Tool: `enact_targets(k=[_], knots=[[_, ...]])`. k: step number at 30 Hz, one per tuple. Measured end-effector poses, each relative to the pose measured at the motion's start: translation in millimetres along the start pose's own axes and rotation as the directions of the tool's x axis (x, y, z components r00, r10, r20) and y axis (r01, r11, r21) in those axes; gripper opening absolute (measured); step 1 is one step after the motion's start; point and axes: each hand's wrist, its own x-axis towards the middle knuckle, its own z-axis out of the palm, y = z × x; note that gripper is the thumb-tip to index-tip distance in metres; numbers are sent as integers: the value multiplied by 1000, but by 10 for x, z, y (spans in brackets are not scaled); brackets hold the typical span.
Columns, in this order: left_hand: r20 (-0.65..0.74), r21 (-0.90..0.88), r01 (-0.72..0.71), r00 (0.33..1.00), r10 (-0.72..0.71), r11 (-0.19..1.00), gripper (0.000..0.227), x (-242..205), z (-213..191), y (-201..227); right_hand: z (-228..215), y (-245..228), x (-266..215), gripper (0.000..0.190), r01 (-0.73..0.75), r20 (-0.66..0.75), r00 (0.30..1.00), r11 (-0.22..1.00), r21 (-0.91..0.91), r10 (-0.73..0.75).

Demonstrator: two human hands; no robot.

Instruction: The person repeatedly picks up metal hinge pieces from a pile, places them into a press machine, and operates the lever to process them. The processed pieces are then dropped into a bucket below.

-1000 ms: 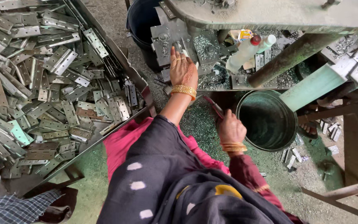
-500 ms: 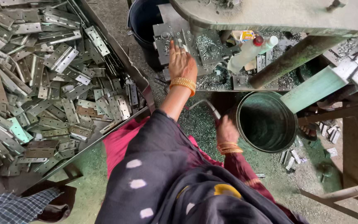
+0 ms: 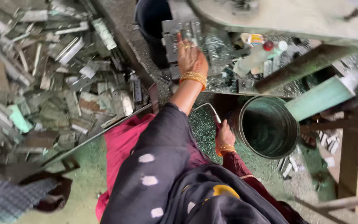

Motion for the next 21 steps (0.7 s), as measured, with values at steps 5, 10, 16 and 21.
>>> enact_targets(k=[5,10,16,21], knots=[[-283,-271,-15,957,-65,962,41,-648,-168,-358,-30,87,-42,42,-26,215,976,998,-51,37],[-663,-620,-215,658,-357,754,35,-1614,386,-1022,-33,57,48,42,-36,154,987,997,-62,46],[-335,-295,589,674,-659,752,36,-1863,1936,-2022,1,27,56,44,-153,219,962,986,-64,163],[-202,-216,652,699,-686,727,31,-1704,2211,-2038,-36,170,-17,39,-82,122,988,993,-83,92]])
